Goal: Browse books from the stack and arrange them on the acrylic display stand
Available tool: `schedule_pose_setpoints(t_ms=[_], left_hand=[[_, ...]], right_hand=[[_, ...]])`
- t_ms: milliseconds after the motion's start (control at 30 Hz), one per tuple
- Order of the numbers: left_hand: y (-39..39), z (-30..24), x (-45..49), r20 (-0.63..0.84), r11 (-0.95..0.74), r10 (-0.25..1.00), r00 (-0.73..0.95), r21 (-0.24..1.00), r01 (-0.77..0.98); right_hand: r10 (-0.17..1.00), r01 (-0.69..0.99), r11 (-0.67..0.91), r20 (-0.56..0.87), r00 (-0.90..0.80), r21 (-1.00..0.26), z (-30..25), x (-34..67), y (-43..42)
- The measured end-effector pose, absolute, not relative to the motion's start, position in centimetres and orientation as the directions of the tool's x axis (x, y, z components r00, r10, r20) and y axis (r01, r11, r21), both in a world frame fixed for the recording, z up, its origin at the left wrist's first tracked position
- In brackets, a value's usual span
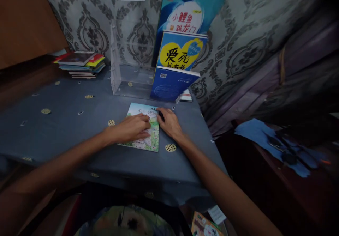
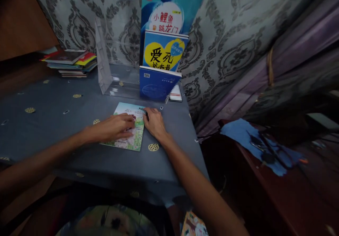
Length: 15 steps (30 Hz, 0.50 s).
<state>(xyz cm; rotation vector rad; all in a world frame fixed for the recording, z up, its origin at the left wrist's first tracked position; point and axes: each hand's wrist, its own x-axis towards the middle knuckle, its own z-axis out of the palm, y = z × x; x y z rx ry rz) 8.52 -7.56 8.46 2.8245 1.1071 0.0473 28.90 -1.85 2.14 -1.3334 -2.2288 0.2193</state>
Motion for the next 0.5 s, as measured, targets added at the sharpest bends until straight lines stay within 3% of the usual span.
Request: schedule_pose_setpoints(t_ms=[100,333,500], left_hand=[[-10.2,8.4,8.7,-0.010,-0.783,0.617,0.787,0.100,0.614],[-12.0,7.4,9.4,-0.037,-0.775,0.631,0.775,-0.066,0.628],[-12.0,6.4,9.0,0.025,-0.809,0.584,0.811,-0.053,0.585]], right_hand=[[0.852,0.768,0.509,0.355,-0.385,-0.389,2.0,29.0,-1.8],[0.840,0.771,0.523,0.370,-0.396,-0.363,1.5,28.9,-1.9],[0.835,0.772,0.534,0.361,-0.416,-0.345,1.9,28.8,-3.2]])
